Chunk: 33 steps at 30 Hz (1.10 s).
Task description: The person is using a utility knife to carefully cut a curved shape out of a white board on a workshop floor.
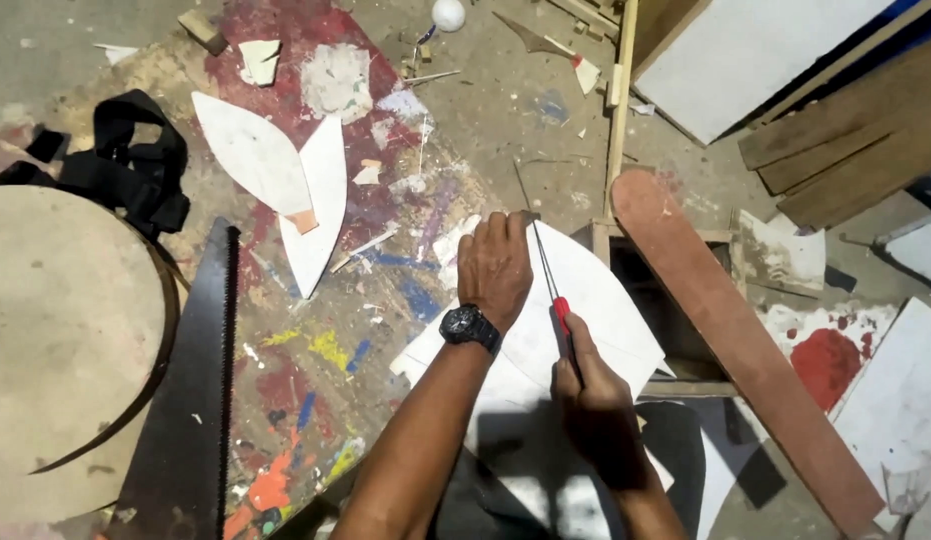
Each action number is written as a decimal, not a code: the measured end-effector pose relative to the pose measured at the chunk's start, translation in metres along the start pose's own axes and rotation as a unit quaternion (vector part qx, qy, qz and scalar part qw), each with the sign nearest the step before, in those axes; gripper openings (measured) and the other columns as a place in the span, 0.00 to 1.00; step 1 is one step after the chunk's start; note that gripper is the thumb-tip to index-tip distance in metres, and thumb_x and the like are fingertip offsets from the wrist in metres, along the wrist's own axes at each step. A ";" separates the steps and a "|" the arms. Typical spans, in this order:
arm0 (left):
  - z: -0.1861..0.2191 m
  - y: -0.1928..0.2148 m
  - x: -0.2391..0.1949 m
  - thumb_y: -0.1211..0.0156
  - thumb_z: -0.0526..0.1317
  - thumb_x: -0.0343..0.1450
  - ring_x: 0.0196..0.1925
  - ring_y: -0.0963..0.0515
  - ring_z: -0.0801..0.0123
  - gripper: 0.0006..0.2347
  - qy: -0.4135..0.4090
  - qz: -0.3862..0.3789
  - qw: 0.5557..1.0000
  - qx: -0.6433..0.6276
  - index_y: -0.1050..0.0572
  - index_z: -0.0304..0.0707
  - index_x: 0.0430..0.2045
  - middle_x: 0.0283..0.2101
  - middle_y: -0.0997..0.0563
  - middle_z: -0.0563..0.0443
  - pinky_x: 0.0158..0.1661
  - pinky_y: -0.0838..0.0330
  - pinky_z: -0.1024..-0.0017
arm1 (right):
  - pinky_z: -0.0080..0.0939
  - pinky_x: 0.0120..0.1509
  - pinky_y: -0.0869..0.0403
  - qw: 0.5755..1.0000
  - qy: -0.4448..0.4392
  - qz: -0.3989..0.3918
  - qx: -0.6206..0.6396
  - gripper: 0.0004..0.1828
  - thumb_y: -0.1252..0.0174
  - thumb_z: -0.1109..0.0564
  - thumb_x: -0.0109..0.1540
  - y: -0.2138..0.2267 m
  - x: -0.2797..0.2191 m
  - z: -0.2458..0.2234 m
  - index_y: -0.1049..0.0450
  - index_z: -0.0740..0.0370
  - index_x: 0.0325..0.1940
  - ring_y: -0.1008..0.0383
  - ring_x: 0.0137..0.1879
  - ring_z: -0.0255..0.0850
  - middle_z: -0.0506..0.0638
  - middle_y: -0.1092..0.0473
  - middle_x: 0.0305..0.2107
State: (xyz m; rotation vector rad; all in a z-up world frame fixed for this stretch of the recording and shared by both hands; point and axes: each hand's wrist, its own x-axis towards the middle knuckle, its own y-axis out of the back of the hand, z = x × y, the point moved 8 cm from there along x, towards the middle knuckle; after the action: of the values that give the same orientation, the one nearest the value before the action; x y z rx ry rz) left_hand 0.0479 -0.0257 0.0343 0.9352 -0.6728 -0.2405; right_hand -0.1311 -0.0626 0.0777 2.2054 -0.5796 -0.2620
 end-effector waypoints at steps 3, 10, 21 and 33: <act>-0.003 0.004 -0.010 0.54 0.32 0.73 0.32 0.28 0.56 0.04 0.018 0.012 0.999 0.027 0.31 0.42 0.33 0.32 0.29 0.49 0.35 0.33 0.61 | 0.44 0.63 0.30 0.997 -0.053 -0.042 0.048 0.31 0.52 0.60 0.64 -0.005 -0.003 0.009 0.39 0.60 0.74 0.26 0.63 0.54 0.60 0.30 0.63; -0.007 0.002 0.003 0.53 0.32 0.72 0.33 0.27 0.55 0.04 0.103 0.041 0.994 0.019 0.30 0.43 0.31 0.32 0.27 0.49 0.37 0.34 0.60 | 0.42 0.65 0.32 0.996 -0.049 -0.048 0.054 0.32 0.54 0.58 0.65 -0.005 0.005 0.005 0.43 0.59 0.76 0.29 0.68 0.51 0.55 0.33 0.67; 0.004 -0.007 -0.005 0.52 0.35 0.72 0.33 0.29 0.57 0.07 0.034 0.084 0.983 0.159 0.26 0.44 0.38 0.34 0.28 0.49 0.34 0.35 0.60 | 0.37 0.56 0.30 0.991 -0.051 -0.084 0.093 0.34 0.59 0.60 0.63 0.005 0.009 -0.018 0.44 0.56 0.76 0.21 0.52 0.45 0.51 0.33 0.68; 0.003 0.000 0.005 0.51 0.30 0.71 0.33 0.27 0.54 0.05 0.078 0.032 0.995 0.047 0.31 0.43 0.34 0.33 0.27 0.48 0.36 0.32 0.58 | 0.47 0.59 0.31 0.986 -0.131 -0.095 0.036 0.33 0.58 0.51 0.64 0.016 0.016 0.002 0.42 0.52 0.76 0.28 0.66 0.55 0.54 0.30 0.64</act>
State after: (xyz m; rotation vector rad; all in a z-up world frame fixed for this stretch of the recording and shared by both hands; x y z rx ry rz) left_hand 0.0499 -0.0299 0.0373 1.0100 -0.5738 -0.0775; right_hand -0.1226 -0.0807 0.0884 2.3159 -0.5266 -0.6486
